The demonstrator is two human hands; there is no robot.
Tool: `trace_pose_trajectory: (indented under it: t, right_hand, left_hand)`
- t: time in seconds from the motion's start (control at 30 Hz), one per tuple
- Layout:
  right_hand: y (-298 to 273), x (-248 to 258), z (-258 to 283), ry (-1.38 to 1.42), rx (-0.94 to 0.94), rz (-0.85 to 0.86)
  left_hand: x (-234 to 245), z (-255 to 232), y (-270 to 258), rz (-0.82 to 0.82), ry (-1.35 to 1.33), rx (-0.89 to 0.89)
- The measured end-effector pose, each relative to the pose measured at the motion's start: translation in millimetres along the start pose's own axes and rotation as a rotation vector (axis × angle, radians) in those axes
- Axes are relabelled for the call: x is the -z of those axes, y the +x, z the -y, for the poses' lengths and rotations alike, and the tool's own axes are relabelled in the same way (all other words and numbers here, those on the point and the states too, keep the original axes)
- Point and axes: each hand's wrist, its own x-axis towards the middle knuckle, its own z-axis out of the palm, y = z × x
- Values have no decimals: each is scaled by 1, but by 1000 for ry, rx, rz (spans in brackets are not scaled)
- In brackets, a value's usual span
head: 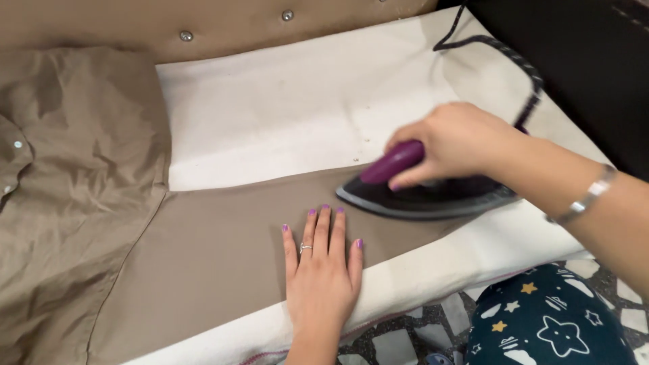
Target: The recorder is ironing a brown long-sleeved shirt on a flat padded surface.
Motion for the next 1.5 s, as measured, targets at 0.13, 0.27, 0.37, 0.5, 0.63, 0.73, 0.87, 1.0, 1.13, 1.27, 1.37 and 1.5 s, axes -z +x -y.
trace_pose_trajectory:
  t: [0.13, 0.27, 0.37, 0.5, 0.63, 0.73, 0.87, 1.0, 1.13, 1.27, 1.37, 1.5]
  right_hand:
    - [45, -2, -5, 37, 95, -173]
    - [68, -1, -11, 112, 174, -207]
    - [47, 22, 5, 168, 21, 12]
    - [24, 10, -22, 204, 149, 34]
    - [-25, 9, -42, 145, 73, 157]
    - [-62, -2, -65, 135, -3, 193]
    - [-98, -22, -93, 148, -56, 31]
    - [-96, -18, -82, 40, -298, 14]
    - [-68, -21, -87, 16, -440, -177]
    - [-38, -26, -104, 12, -512, -320]
    - [-25, -23, -117, 70, -470, -268]
    - [-43, -18, -118, 188, -388, -202]
  left_hand:
    - [0, 2, -1, -15, 15, -10]
    - [-4, 3, -2, -62, 22, -33]
    - [-4, 4, -2, -65, 33, -38]
    - [-6, 4, -3, -73, 42, -43]
    - [-4, 3, -2, -55, 54, -41]
    - [-5, 1, -3, -40, 31, -33]
    - [-5, -10, -3, -54, -10, -53]
    - [-17, -44, 11, -37, -26, -155]
    - [-30, -72, 32, 46, -91, -284]
    - [-38, -85, 37, 81, -123, -350]
    - [-41, -80, 32, 59, -128, -347]
    - [-38, -79, 33, 58, -154, -359]
